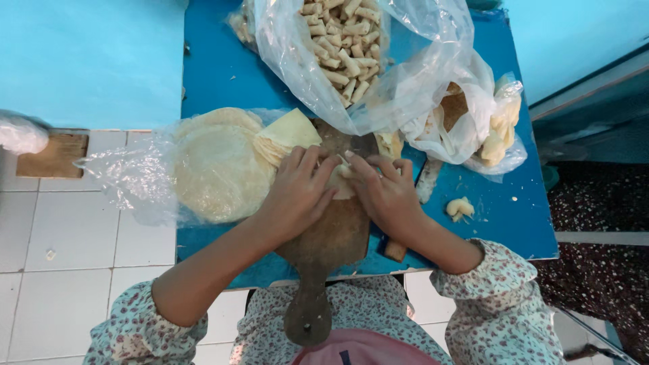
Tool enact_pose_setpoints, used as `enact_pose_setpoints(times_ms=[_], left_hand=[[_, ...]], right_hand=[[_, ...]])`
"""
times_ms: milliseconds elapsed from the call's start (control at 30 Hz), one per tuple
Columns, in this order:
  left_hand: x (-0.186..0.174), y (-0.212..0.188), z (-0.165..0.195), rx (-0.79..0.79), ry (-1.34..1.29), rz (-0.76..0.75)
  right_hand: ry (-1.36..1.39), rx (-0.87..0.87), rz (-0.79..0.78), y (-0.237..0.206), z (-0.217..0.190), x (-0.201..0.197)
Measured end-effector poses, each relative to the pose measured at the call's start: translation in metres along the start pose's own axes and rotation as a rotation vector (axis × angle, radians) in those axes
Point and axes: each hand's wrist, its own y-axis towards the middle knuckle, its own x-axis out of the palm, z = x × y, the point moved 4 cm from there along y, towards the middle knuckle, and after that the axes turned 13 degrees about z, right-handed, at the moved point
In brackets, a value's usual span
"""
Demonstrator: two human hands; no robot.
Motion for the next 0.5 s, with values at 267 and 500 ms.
enact_pose_setpoints(times_ms=[267,500], left_hand=[[-0.014,-0.011,0.016,0.266,0.077,0.096],[-0.028,-0.022,0.026,0.455,0.212,0.178]], right_hand=[[0.694,0.740,-0.022,-0.010,0.018,-0.005],[1.149,0.912,0.023,-0.004,0.007,-0.024]])
